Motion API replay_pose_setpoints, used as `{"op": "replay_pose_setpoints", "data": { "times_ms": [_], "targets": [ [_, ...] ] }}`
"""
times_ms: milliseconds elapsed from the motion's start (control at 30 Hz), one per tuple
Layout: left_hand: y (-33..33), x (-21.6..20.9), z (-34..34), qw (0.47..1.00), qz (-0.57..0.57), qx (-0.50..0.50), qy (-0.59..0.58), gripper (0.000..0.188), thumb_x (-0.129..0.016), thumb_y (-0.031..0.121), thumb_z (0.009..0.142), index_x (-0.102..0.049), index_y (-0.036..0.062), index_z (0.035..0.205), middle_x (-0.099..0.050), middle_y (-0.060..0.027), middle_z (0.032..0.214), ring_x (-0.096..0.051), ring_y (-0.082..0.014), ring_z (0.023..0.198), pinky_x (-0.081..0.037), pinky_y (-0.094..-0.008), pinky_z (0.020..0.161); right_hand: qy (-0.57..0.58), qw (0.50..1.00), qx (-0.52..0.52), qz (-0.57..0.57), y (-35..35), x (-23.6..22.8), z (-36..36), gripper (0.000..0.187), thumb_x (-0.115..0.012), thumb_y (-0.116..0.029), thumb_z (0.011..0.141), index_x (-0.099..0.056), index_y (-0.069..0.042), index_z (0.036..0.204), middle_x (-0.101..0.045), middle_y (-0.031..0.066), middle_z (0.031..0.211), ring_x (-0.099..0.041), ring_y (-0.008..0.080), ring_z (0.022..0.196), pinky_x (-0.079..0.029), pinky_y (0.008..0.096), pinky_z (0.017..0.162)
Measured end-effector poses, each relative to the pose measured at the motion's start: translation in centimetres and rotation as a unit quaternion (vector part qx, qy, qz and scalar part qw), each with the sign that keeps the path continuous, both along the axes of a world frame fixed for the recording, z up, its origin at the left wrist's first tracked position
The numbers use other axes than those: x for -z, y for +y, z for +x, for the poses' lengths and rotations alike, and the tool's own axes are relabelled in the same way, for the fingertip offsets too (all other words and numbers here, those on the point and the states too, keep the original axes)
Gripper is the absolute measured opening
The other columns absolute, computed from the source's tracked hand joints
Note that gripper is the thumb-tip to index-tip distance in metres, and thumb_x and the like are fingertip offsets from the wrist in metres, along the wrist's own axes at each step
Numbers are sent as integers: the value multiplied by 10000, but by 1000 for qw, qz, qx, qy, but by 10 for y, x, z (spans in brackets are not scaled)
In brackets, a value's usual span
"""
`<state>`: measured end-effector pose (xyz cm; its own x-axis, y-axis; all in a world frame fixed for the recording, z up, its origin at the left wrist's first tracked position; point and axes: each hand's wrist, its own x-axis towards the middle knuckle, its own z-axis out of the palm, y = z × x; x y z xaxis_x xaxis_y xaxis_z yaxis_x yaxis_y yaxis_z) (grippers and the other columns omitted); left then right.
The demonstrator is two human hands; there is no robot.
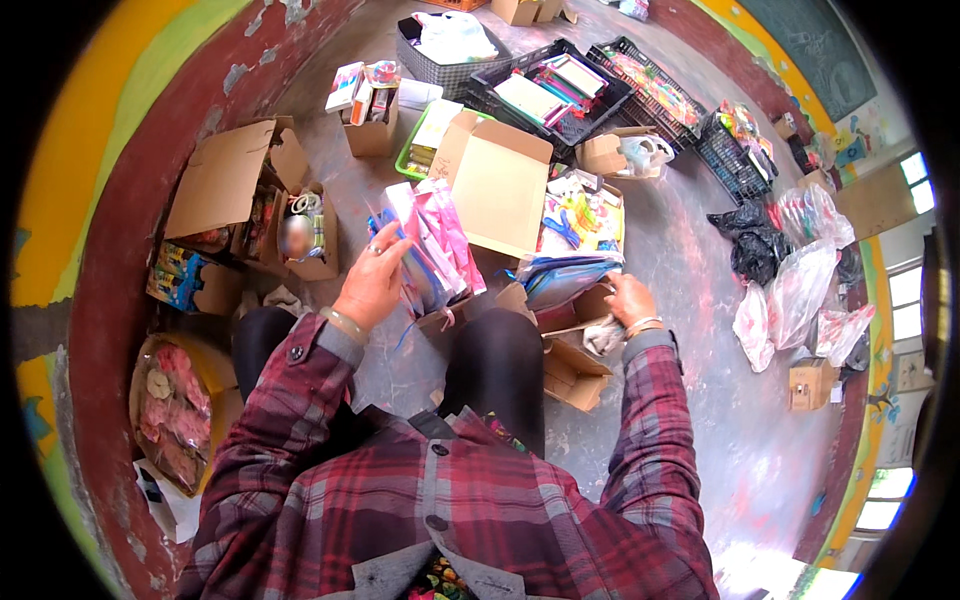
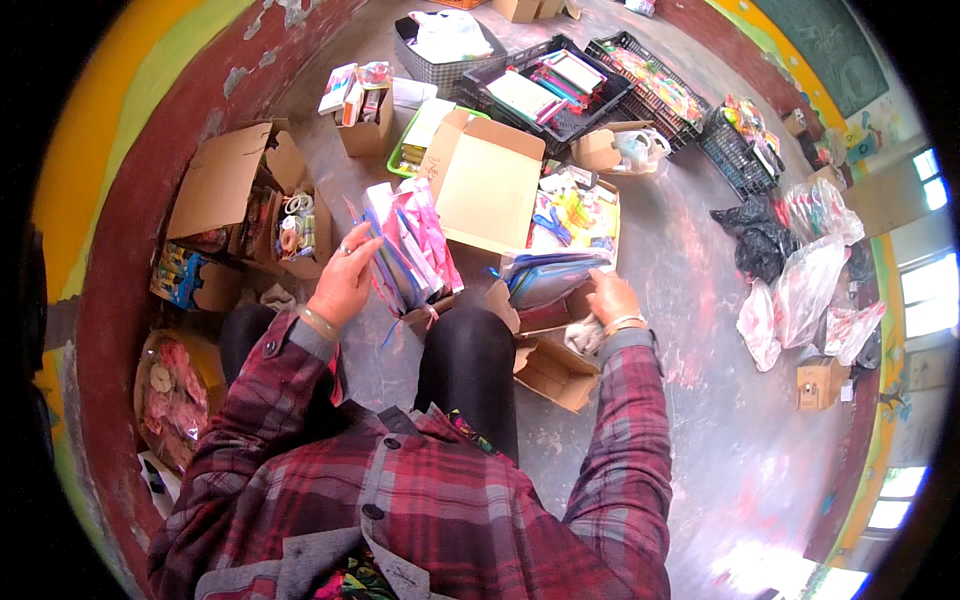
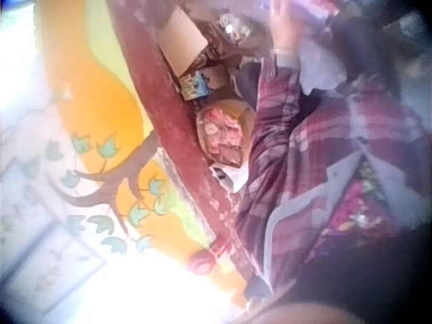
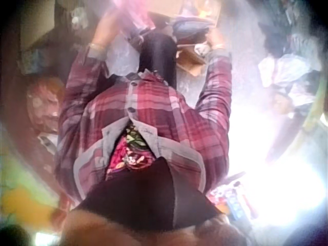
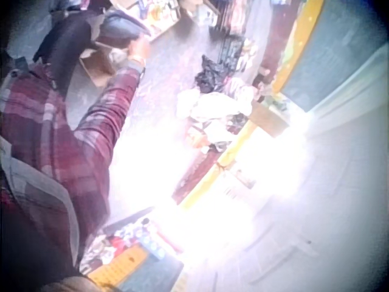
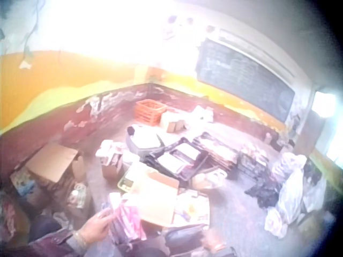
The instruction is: The person sits on the floor and repeatedly picks up small, colorful, insulated lunch boxes from a pile. They unfold each box, display the front and back designs to the camera, and place them into a cardboard box. The person handles the items one at a time, showing various patterns including flowers, hearts, and cartoon characters.
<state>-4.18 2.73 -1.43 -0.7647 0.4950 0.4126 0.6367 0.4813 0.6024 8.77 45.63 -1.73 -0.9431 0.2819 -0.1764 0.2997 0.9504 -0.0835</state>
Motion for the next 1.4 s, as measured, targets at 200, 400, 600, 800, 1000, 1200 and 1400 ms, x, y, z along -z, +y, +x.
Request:
{"op": "replay_pose_setpoints", "data": {
  "times_ms": [200, 400, 600, 800, 1000, 1200, 1400],
  "targets": [
    [2, 19, 20, 996, -55, 36, -52, 293, -509, -39, 784, -590, 19, 1059, -487, -233, 1254, -546, -372, 1069, -464, -370, 884, -16, 999, 1, -35, -3, 64, -29, 546, -636, -141, 735, -477, -136, 1258, -617, 203, 986, -587, 364, 964, -467, 439, 819],
    [2, 27, 18, 994, -90, 47, -46, 293, -520, -40, 760, -597, 13, 1038, -508, -231, 1233, -539, -373, 1080, -463, -381, 890, 6, 998, 29, -61, -14, 69, -43, 332, -584, -114, 756, -550, -87, 1085, -631, 222, 926, -599, 391, 893, -468, 466, 783],
    [4, 31, 16, 993, -90, 61, -49, 290, -521, -46, 759, -603, 7, 1031, -511, -232, 1229, -533, -369, 1092, -458, -378, 900, -7, 1000, -12, 9, -2, 103, -17, 172, -503, -95, 754, -636, -67, 860, -642, 196, 809, -614, 377, 814, -473, 468, 731],
    [4, 21, 17, 997, -66, 46, -14, 261, -526, -49, 769, -613, 2, 1010, -542, -224, 1190, -551, -364, 1067, -461, -372, 888, 99, 991, 41, -84, 5, 87, 14, 252, -495, -122, 717, -684, -75, 877, -641, 198, 842, -610, 374, 841, -472, 445, 759],
    [5, 8, 21, 1000, 8, 21, -22, 230, -525, -44, 791, -623, 7, 993, -573, -211, 1140, -573, -354, 1026, -468, -352, 864, 240, 946, 48, -213, 30, -14, 82, 312, -487, -40, 726, -676, 0, 971, -669, 170, 913, -643, 284, 853, -480, 327, 795],
    [29, -11, 34, 926, 252, 47, -278, 200, -498, 20, 886, -625, 21, 1040, -611, -122, 1109, -597, -243, 999, -475, -300, 843, 397, 757, 177, -487, 2, -129, 138, 226, -529, -45, 832, -647, 21, 1012, -654, 107, 983, -631, 186, 892, -503, 287, 787],
    [74, -41, 70, 555, 444, 193, -677, 372, -473, 291, 951, -517, -5, 1171, -566, -112, 1165, -556, -217, 1064, -453, -326, 917, 498, 607, -39, -618, -71, -191, 140, 284, -545, -116, 850, -561, -6, 1111, -595, 205, 1105, -623, 292, 947, -535, 399, 828]
  ]
}}
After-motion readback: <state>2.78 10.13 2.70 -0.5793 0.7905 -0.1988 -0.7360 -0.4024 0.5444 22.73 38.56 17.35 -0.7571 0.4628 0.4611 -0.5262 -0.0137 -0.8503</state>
